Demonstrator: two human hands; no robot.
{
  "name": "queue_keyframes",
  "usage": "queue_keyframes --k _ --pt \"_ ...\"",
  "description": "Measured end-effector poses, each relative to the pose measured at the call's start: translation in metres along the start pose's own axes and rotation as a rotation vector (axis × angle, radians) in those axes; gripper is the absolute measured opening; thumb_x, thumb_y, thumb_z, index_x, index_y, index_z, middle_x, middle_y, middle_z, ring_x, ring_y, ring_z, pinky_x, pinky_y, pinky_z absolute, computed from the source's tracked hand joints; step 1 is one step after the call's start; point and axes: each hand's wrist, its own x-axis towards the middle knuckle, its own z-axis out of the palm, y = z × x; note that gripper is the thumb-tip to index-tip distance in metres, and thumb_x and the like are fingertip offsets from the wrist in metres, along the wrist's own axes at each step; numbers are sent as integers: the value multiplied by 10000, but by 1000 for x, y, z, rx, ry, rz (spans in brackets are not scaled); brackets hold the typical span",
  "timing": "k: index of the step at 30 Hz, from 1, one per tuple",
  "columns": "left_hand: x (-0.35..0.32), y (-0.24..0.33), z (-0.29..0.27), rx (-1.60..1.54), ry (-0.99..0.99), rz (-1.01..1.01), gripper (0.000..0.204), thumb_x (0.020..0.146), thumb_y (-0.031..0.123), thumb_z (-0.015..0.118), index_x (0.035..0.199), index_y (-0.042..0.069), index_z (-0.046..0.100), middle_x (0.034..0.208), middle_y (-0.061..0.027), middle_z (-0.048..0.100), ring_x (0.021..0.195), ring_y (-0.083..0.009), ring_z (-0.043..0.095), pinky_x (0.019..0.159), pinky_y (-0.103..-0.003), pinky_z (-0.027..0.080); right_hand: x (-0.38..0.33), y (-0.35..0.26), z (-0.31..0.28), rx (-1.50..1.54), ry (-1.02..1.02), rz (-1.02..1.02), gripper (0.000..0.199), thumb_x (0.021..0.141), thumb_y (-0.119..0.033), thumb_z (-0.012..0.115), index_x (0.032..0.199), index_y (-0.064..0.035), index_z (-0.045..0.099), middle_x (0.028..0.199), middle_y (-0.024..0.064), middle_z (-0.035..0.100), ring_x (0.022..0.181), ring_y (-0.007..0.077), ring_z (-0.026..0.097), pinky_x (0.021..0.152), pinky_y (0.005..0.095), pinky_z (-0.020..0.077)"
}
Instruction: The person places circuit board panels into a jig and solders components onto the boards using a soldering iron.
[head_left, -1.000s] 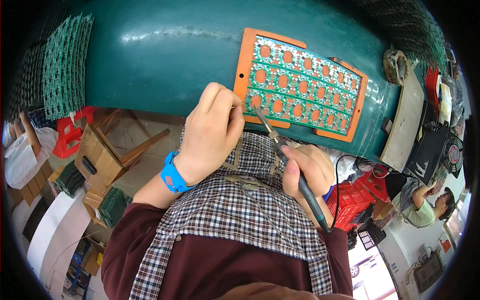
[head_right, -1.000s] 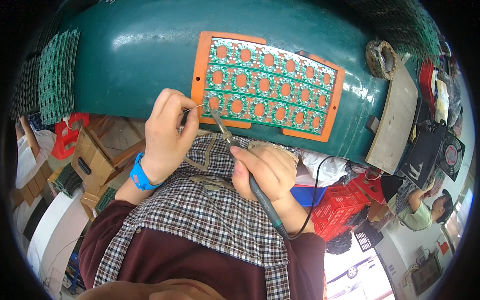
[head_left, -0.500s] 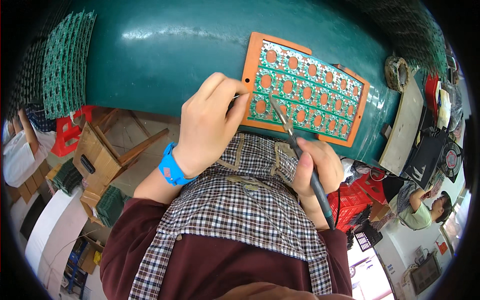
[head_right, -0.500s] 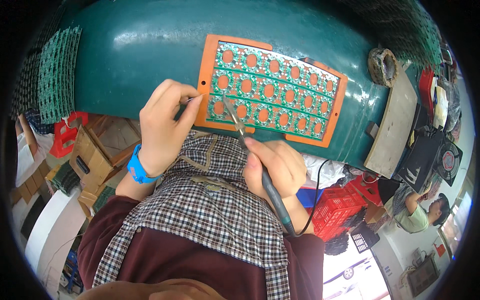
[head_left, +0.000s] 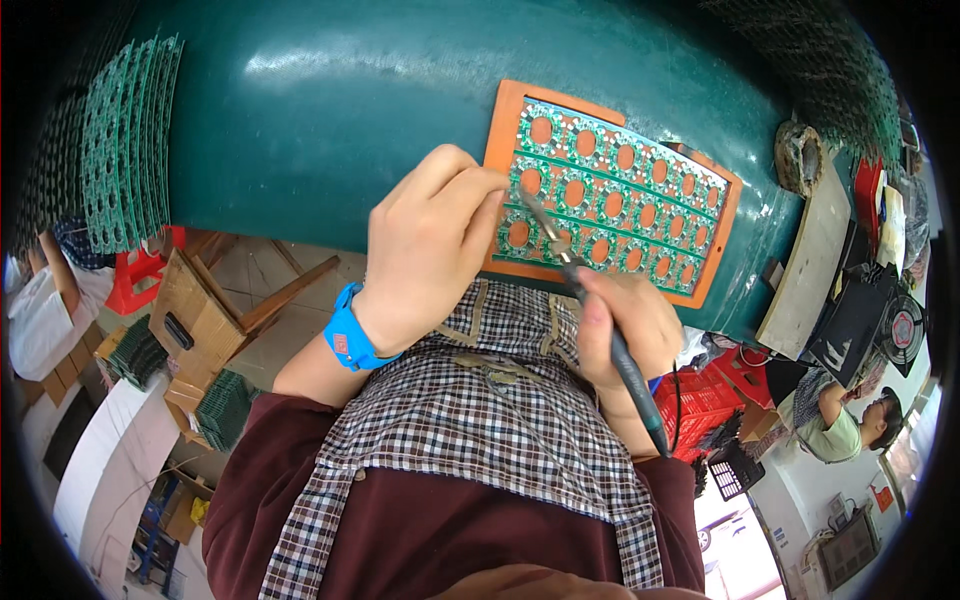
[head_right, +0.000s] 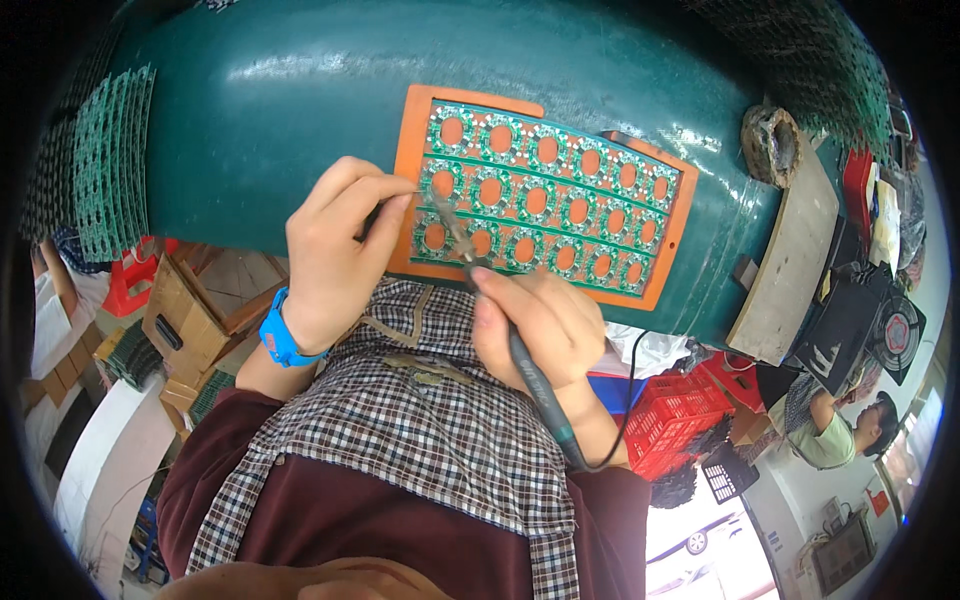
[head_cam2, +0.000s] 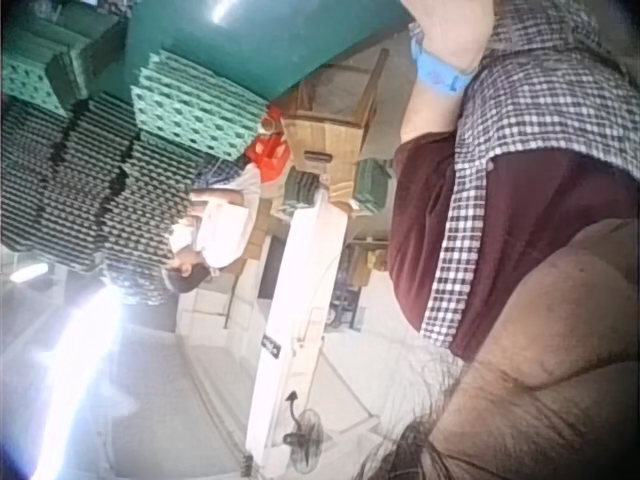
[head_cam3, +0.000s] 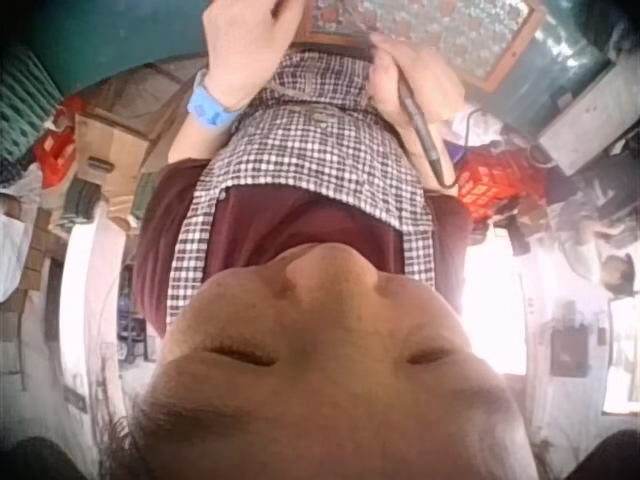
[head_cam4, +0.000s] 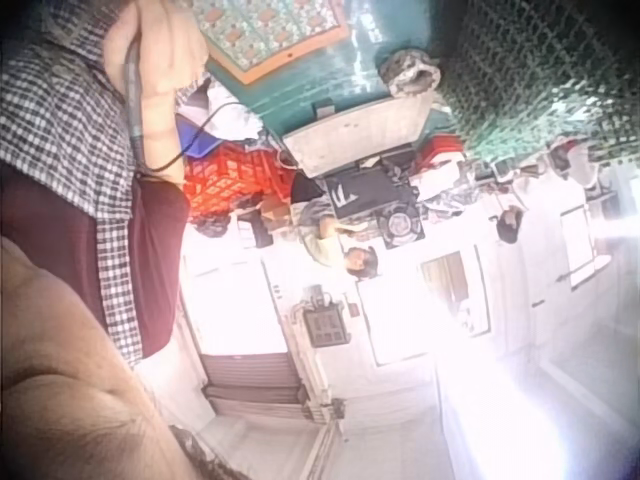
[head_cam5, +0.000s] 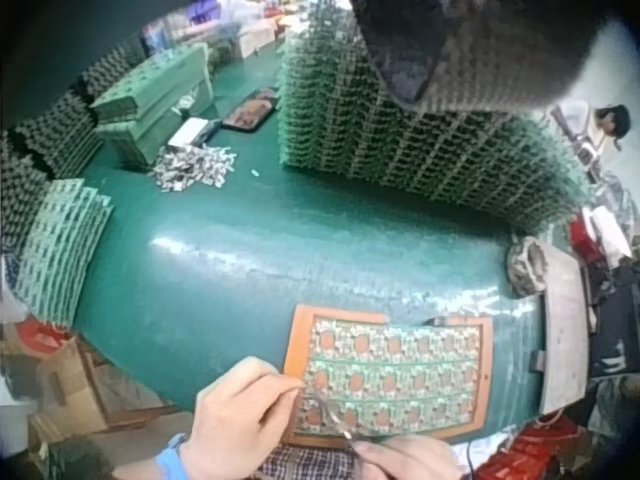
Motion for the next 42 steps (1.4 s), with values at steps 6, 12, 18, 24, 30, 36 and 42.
queue_keyframes --k 6,12,18,24,30,36,42 --pt "17 4 -2 -31 56 -90 104 782 11 631 856 38 562 782 -80 534 654 -255 578 569 -351 471 11 1 -5 -61 41 127 132 766 -84 665 875 -10 678 675 88 639 525 174 584 467 267 448" --pt "22 -7 11 34 112 17 102 787 10 619 844 43 541 795 -93 529 659 -279 583 567 -369 481 24 5 9 -1 61 49 144 729 -32 693 870 -12 680 685 84 639 529 178 594 480 264 467" --pt "24 -6 9 26 50 -11 106 787 -1 606 848 46 533 812 -97 514 657 -283 581 577 -392 482 26 1 11 -28 26 47 147 733 -46 693 875 -13 679 690 82 638 530 176 594 475 264 462" --pt "10 -3 -7 -27 39 -170 108 804 2 589 899 37 549 817 -111 522 623 -277 562 549 -366 455 12 1 -16 -65 98 121 180 844 -142 595 908 16 655 650 106 624 530 217 581 502 297 457" --pt "2 7 0 -80 -37 -90 126 818 75 653 908 52 568 740 -74 478 581 -184 505 531 -296 428 -15 28 -56 -379 387 204 306 846 -123 637 1109 23 586 819 134 611 654 211 567 597 306 461" --pt "0 10 14 364 12 -32 120 765 93 648 783 76 530 763 -78 503 624 -280 572 502 -394 456 -13 73 -94 -276 499 153 337 892 -39 558 1226 2 546 741 98 644 621 145 604 624 279 500" --pt "14 27 -8 307 106 33 118 773 54 637 767 31 522 743 -87 549 615 -275 581 528 -368 452 77 109 -172 -531 648 211 165 893 -50 567 1055 -72 592 688 89 644 602 153 624 593 272 484"
